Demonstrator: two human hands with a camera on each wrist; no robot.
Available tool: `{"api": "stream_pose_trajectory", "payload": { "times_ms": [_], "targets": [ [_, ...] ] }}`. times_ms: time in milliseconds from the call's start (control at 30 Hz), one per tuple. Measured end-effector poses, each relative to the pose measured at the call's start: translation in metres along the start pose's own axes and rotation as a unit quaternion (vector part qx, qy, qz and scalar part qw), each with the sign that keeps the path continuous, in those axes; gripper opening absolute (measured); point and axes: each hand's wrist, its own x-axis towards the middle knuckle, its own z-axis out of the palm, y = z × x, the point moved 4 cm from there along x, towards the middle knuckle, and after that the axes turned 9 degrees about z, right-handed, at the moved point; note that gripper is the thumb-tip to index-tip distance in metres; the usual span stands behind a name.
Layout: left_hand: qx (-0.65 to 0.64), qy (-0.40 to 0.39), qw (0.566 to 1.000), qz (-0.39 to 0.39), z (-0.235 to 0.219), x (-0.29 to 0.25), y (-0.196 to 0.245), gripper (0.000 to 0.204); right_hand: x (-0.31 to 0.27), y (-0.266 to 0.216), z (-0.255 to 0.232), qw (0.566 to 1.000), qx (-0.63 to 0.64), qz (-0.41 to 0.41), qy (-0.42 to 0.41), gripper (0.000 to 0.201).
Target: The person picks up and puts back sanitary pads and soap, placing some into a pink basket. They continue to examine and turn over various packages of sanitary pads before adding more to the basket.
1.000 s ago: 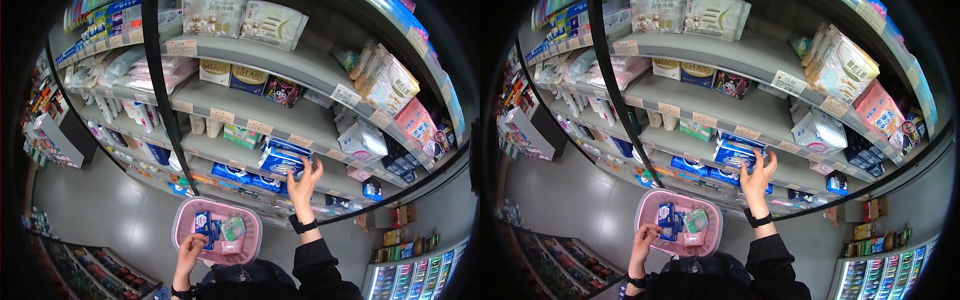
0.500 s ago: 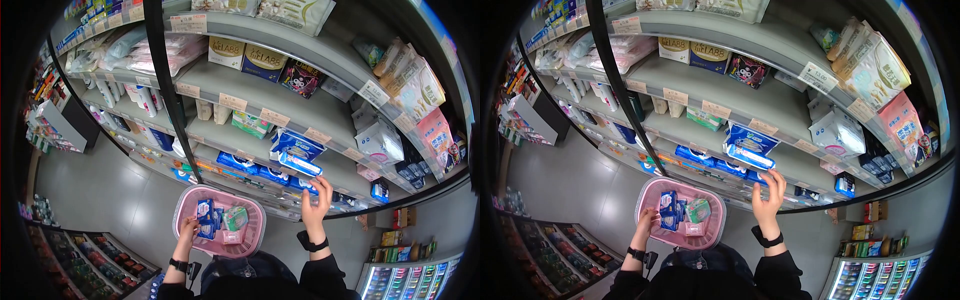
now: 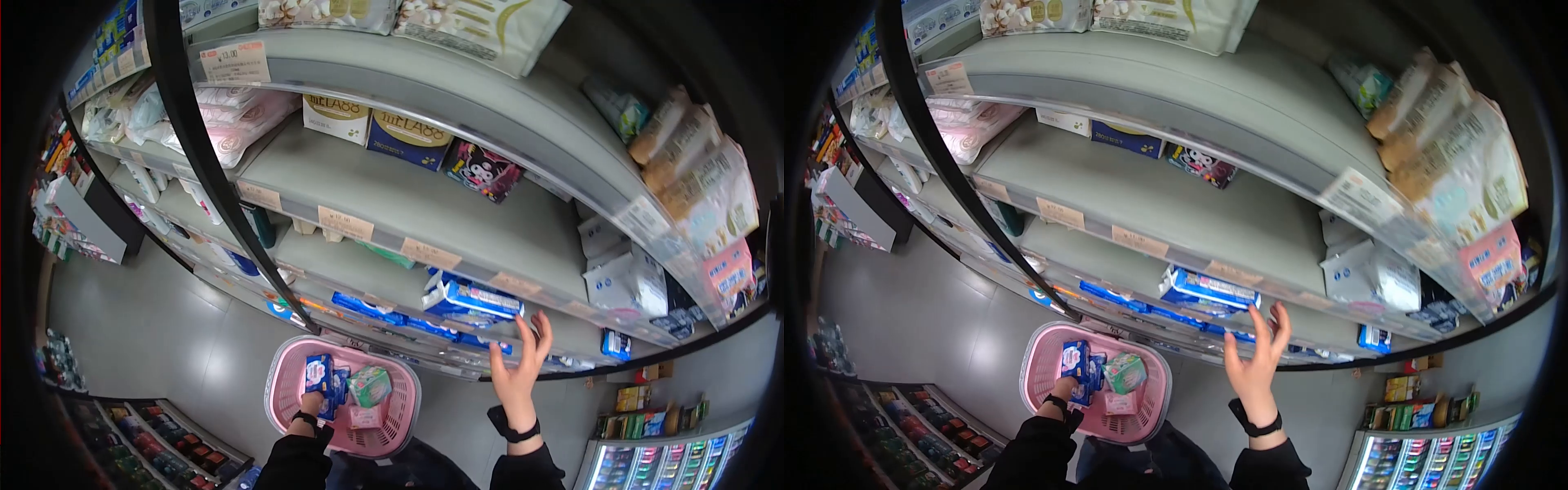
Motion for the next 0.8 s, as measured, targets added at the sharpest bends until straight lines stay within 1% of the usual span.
{"api": "stream_pose_trajectory", "payload": {
  "times_ms": [33,67,100,133,167,200,233,267,300,333,367,400,433,467,500,567,600,667,700,733,800],
  "targets": [
    [-0.083,-0.030,0.994,-0.072,0.001,0.003,-0.004,0.032,0.001,0.003,0.000,1.000,0.000,0.001,0.007,0.052],
    [-0.164,-0.059,0.974,-0.144,0.002,0.001,-0.011,0.025,-0.001,0.010,0.002,1.000,0.001,0.004,0.013,0.050],
    [-0.166,-0.055,0.973,-0.149,-0.002,-0.002,-0.019,0.025,-0.002,0.014,0.004,1.000,0.005,-0.001,0.014,0.049],
    [-0.108,-0.089,0.989,0.052,-0.007,-0.006,-0.010,0.029,-0.003,0.017,0.006,1.000,0.008,-0.004,0.016,0.047],
    [-0.044,-0.119,0.960,0.251,-0.009,-0.015,-0.001,0.036,-0.006,0.021,0.011,1.000,0.010,-0.005,0.009,0.047],
    [-0.047,-0.114,0.961,0.245,-0.005,-0.012,0.002,0.036,-0.009,0.025,0.014,0.999,0.030,-0.005,0.018,0.044],
    [-0.192,-0.074,0.978,0.024,0.002,-0.009,0.008,0.032,-0.011,0.029,0.015,0.998,0.049,-0.005,0.027,0.041],
    [-0.324,-0.029,0.924,-0.199,0.013,-0.007,-0.007,0.028,-0.013,0.032,0.018,0.998,0.051,-0.008,0.020,0.041],
    [-0.336,0.003,0.925,-0.179,0.015,-0.004,-0.010,0.039,-0.016,0.035,0.019,0.998,0.062,-0.007,0.017,0.040],
    [-0.339,0.007,0.923,-0.183,0.017,-0.008,-0.010,0.039,-0.017,0.037,0.020,0.997,0.072,-0.006,0.015,0.038],
    [-0.341,0.041,0.926,-0.156,0.016,-0.010,-0.005,0.047,-0.018,0.036,0.020,0.996,0.081,-0.012,0.017,0.034],
    [-0.342,0.076,0.928,-0.127,0.013,-0.015,0.000,0.055,-0.019,0.038,0.020,0.996,0.083,-0.014,0.011,0.034],
    [-0.325,0.069,0.938,-0.098,0.013,-0.011,-0.001,0.062,-0.020,0.039,0.019,0.995,0.102,-0.017,0.001,0.032],
    [-0.328,0.074,0.937,-0.100,0.011,-0.018,0.005,0.062,-0.021,0.041,0.019,0.992,0.122,-0.020,-0.009,0.031],
    [-0.304,0.086,0.946,-0.076,0.007,-0.022,0.015,0.061,-0.022,0.043,0.018,0.992,0.126,-0.022,-0.013,0.031],
    [-0.251,0.104,0.962,-0.027,-0.003,-0.048,0.052,0.058,-0.025,0.050,0.015,0.985,0.168,-0.001,-0.031,0.028],
    [-0.252,0.108,0.961,-0.029,-0.008,-0.052,0.057,0.058,-0.026,0.052,0.014,0.985,0.170,-0.002,-0.034,0.028],
    [-0.168,0.090,0.979,0.067,-0.019,-0.059,0.073,0.055,-0.029,0.055,0.013,0.982,0.186,-0.008,-0.038,0.024],
    [-0.198,0.056,0.974,0.099,-0.023,-0.067,0.079,0.051,-0.030,0.056,0.013,0.981,0.188,-0.008,-0.039,0.024],
    [-0.198,0.058,0.974,0.098,-0.030,-0.073,0.082,0.051,-0.031,0.057,0.014,0.980,0.193,-0.015,-0.050,0.023],
    [-0.098,-0.049,0.987,0.120,-0.035,-0.081,0.085,0.047,-0.032,0.059,0.014,0.978,0.199,-0.023,-0.063,0.021]
  ]
}}
